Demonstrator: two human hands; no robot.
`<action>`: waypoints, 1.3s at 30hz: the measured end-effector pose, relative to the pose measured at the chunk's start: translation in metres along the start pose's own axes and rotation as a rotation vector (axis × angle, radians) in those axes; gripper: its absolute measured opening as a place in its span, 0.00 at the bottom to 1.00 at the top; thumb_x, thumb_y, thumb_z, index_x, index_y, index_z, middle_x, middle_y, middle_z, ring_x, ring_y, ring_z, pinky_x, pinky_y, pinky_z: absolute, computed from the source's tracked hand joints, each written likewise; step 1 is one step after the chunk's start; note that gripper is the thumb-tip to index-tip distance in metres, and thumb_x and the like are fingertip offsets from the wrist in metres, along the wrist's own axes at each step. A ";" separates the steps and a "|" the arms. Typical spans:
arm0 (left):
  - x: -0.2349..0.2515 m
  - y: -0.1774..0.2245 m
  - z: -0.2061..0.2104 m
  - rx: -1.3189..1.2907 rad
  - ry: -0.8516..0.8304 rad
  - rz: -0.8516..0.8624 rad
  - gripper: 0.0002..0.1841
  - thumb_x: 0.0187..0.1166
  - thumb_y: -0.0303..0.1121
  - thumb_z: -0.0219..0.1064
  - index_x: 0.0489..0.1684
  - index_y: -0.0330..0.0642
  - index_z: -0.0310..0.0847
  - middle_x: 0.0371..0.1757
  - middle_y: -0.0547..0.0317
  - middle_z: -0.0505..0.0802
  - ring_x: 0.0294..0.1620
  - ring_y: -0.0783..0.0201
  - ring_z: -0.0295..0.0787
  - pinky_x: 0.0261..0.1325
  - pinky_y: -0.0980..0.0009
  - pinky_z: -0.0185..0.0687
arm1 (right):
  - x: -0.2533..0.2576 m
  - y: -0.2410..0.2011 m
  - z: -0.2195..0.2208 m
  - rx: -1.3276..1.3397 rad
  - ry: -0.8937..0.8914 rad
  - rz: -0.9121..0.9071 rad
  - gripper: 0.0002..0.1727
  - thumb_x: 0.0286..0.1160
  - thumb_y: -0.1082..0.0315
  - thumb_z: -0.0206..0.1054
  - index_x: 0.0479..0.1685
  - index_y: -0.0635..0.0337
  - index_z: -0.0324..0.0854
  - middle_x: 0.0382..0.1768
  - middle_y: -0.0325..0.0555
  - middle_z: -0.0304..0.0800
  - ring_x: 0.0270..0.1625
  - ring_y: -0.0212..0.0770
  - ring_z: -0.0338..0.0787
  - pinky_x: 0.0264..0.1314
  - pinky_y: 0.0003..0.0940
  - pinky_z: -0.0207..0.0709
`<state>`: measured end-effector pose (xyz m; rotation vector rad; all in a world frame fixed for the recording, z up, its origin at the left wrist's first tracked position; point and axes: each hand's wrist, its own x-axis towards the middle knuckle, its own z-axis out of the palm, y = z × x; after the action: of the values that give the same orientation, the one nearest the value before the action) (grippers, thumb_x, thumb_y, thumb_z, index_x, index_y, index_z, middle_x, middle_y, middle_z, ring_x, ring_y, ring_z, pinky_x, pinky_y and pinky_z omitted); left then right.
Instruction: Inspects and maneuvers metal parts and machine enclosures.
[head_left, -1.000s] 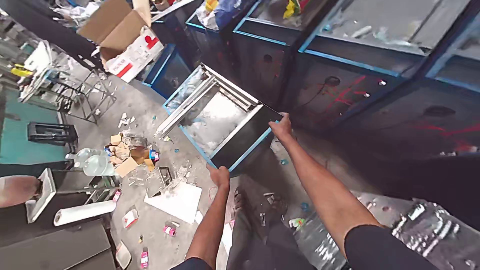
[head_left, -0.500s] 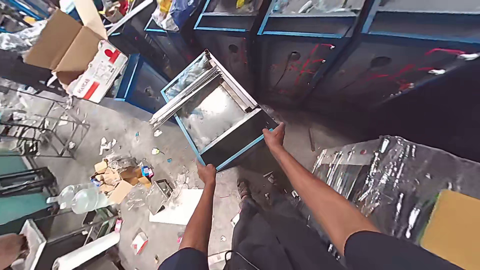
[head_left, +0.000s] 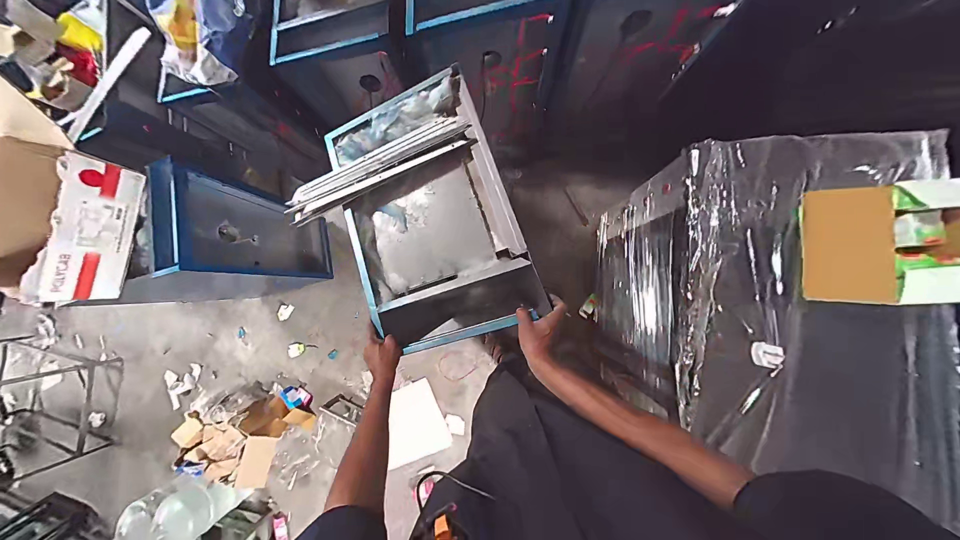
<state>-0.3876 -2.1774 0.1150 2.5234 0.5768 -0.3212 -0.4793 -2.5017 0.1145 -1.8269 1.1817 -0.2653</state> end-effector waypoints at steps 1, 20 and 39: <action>0.005 -0.005 -0.004 -0.003 -0.010 0.031 0.37 0.71 0.33 0.65 0.88 0.52 0.67 0.62 0.43 0.93 0.62 0.42 0.91 0.63 0.33 0.82 | -0.014 0.007 0.001 0.023 0.011 0.011 0.48 0.64 0.57 0.78 0.84 0.68 0.59 0.76 0.66 0.75 0.78 0.53 0.78 0.80 0.46 0.74; -0.083 0.069 0.050 -1.511 -0.021 -0.723 0.45 0.77 0.74 0.49 0.87 0.51 0.55 0.79 0.41 0.80 0.70 0.39 0.83 0.62 0.36 0.81 | 0.220 -0.187 0.065 -0.168 -0.568 -0.152 0.47 0.87 0.39 0.56 0.94 0.65 0.51 0.81 0.67 0.73 0.84 0.59 0.75 0.87 0.59 0.65; -0.089 0.180 0.121 -1.569 0.260 -0.829 0.28 0.87 0.60 0.37 0.33 0.49 0.73 0.10 0.69 0.70 0.07 0.68 0.67 0.16 0.68 0.72 | 0.317 -0.231 0.082 -0.484 -0.635 -0.321 0.33 0.86 0.54 0.62 0.80 0.70 0.64 0.57 0.68 0.88 0.63 0.66 0.90 0.65 0.63 0.81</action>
<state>-0.3966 -2.4120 0.1234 0.7451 1.2768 0.1803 -0.1248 -2.6830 0.1611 -2.2778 0.5260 0.4401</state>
